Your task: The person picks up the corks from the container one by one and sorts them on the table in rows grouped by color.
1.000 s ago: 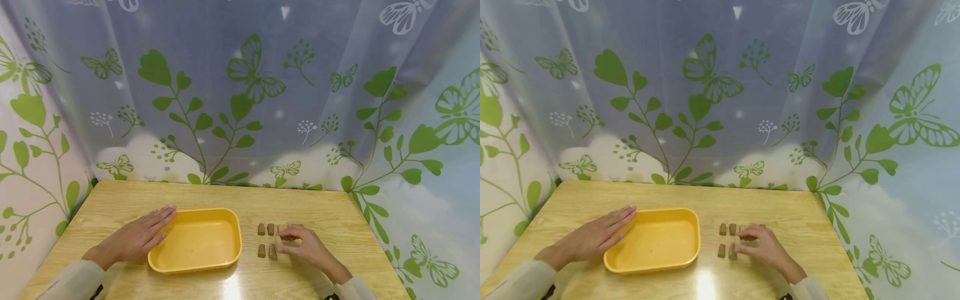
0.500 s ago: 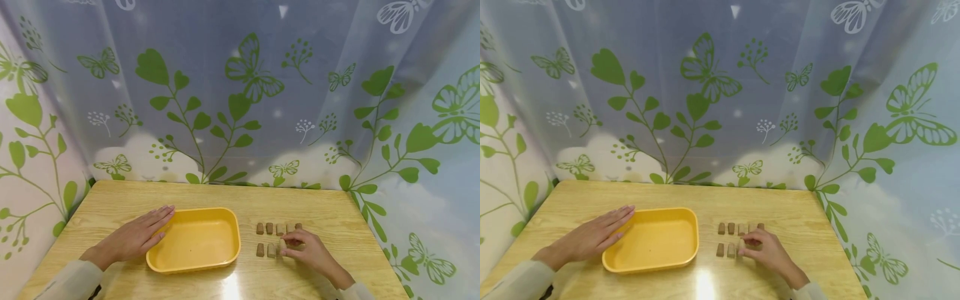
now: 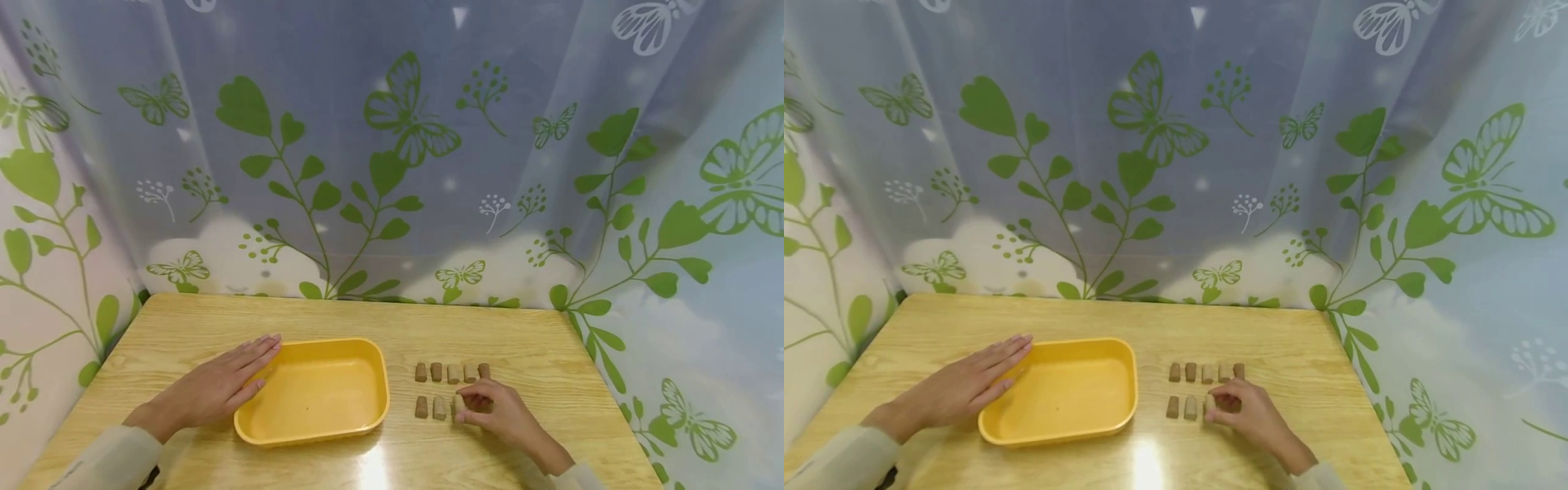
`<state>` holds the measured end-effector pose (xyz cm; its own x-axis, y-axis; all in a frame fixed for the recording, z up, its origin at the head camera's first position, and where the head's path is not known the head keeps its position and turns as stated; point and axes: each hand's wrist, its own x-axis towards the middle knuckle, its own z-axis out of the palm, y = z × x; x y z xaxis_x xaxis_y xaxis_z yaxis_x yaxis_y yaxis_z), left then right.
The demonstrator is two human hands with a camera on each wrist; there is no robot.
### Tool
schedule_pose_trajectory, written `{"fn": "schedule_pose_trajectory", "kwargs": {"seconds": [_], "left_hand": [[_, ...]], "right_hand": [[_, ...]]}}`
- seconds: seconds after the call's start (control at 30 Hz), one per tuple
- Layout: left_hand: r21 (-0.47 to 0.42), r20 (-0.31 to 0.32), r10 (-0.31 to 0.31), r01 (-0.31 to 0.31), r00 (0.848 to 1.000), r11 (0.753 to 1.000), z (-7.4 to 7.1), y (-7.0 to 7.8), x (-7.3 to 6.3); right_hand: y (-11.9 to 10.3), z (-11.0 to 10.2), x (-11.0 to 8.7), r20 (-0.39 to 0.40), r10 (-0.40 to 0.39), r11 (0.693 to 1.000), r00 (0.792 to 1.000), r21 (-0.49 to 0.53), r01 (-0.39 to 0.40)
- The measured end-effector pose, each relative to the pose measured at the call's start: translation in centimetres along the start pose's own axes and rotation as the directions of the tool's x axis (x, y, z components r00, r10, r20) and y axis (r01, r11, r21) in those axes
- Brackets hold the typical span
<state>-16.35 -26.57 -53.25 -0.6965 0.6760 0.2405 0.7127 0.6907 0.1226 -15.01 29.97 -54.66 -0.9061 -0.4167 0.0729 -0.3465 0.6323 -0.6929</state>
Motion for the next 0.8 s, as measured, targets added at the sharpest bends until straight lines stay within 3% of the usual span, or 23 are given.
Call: {"fn": "schedule_pose_trajectory", "kwargs": {"seconds": [0.47,0.8], "left_hand": [[0.003,0.010,-0.005,0.005,1.000,1.000,-0.11,-0.06,0.01],[-0.012,-0.016,0.010,-0.010,1.000,1.000,-0.19,0.04,0.00]], "right_hand": [[-0.38,0.58,0.29,0.000,0.045,0.998,0.999,-0.050,-0.045],[-0.40,0.84,0.38,-0.008,0.035,0.997,0.999,-0.062,-0.035]]}}
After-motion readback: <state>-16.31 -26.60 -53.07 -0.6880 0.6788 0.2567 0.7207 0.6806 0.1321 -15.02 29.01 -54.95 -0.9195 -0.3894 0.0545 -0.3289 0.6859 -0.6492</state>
